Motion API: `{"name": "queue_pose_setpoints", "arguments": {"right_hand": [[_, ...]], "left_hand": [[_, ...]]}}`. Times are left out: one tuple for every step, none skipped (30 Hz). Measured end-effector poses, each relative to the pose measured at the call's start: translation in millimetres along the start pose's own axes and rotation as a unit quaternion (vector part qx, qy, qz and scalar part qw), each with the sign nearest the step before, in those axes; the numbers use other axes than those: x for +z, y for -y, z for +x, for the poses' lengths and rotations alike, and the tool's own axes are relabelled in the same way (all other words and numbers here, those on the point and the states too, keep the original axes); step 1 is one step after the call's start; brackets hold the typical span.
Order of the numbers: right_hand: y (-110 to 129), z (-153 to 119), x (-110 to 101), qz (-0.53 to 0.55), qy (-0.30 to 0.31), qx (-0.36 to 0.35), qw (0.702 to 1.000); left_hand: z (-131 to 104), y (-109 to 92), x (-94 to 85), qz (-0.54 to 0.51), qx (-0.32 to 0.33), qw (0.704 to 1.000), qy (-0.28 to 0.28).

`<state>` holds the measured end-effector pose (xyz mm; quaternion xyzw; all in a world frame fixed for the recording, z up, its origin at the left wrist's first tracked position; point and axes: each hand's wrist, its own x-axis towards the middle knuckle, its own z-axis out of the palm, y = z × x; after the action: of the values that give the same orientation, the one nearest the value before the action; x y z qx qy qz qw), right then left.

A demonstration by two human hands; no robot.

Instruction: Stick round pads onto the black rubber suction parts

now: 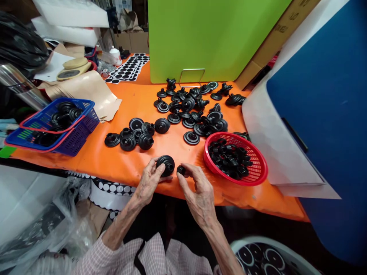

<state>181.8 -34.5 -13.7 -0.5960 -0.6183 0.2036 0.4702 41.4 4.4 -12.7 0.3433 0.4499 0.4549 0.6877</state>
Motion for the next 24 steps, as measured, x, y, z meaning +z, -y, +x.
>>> {"name": "queue_pose_setpoints", "arguments": {"right_hand": [[3.5,-0.2,0.8,0.008,-0.006,0.002,1.0],[6.2,-0.1,1.7,0.013,-0.012,0.004,1.0],[7.9,0.3,2.7,0.016,-0.018,0.004,1.0],[8.8,0.7,3.7,0.019,-0.024,0.004,1.0],[9.0,1.0,4.8,0.019,-0.027,0.001,0.999],[8.7,1.1,6.0,0.019,-0.028,-0.004,0.999],[7.9,0.9,7.3,0.016,-0.028,-0.009,0.999],[6.8,0.2,8.8,0.011,-0.025,-0.014,1.0],[5.6,-0.8,10.3,0.004,-0.024,-0.019,1.0],[4.5,-2.3,11.7,-0.007,-0.023,-0.023,0.999],[3.5,-4.0,12.8,-0.018,-0.021,-0.027,0.999],[2.9,-5.7,13.4,-0.028,-0.019,-0.031,0.999],[2.6,-7.3,13.4,-0.032,-0.014,-0.035,0.999],[2.6,-8.5,12.7,-0.03,-0.008,-0.035,0.999],[2.9,-9.1,11.3,-0.022,-0.004,-0.026,0.999],[3.3,-9.0,9.5,-0.007,-0.002,-0.007,1.0],[3.7,-8.1,7.5,0.014,-0.004,0.023,1.0],[4.0,-6.5,5.6,0.04,-0.005,0.063,0.997],[4.2,-4.6,4.2,0.072,-0.001,0.105,0.992],[4.2,-2.6,3.5,0.11,0.01,0.144,0.983],[4.2,-0.8,3.6,0.149,0.026,0.173,0.973],[4.2,0.4,4.5,0.183,0.042,0.192,0.963],[4.2,0.9,5.9,0.21,0.053,0.201,0.955],[4.3,0.7,7.8,0.228,0.056,0.202,0.951]], "left_hand": [[-0.4,0.2,1.2,0.008,0.004,1.0,0.001],[-0.7,0.4,2.4,0.015,0.009,1.0,0.002],[-0.9,0.8,3.6,0.021,0.014,1.0,0.003],[-1.1,1.2,4.6,0.025,0.02,0.999,0.005],[-1.2,1.7,5.5,0.028,0.026,0.999,0.008],[-1.3,2.3,6.2,0.029,0.03,0.999,0.009],[-1.5,2.9,6.8,0.03,0.033,0.999,0.008],[-1.8,3.4,7.3,0.03,0.034,0.999,0.007],[-2.2,3.7,7.6,0.029,0.031,0.999,0.008],[-2.7,3.9,7.8,0.028,0.025,0.999,0.011],[-3.3,3.9,7.8,0.027,0.019,0.999,0.018],[-3.9,3.8,7.6,0.023,0.015,0.999,0.025],[-4.6,3.4,7.2,0.017,0.009,0.999,0.032],[-5.2,2.7,6.6,0.01,0.003,0.999,0.037],[-5.8,1.7,5.9,0.002,-0.004,0.999,0.039],[-6.3,0.3,5.3,-0.006,-0.01,0.999,0.042],[-6.9,-1.5,4.8,-0.013,-0.015,0.999,0.046],[-7.4,-3.6,4.6,-0.018,-0.019,0.998,0.054],[-8.1,-5.9,4.8,-0.021,-0.02,0.998,0.063],[-8.9,-8.1,5.2,-0.022,-0.018,0.997,0.072],[-9.7,-10.1,5.9,-0.021,-0.014,0.996,0.081],[-10.7,-11.6,6.5,-0.017,-0.01,0.996,0.089],[-11.9,-12.3,6.9,-0.009,-0.003,0.996,0.094],[-13.2,-12.1,6.9,0.003,0.008,0.995,0.095]]}}
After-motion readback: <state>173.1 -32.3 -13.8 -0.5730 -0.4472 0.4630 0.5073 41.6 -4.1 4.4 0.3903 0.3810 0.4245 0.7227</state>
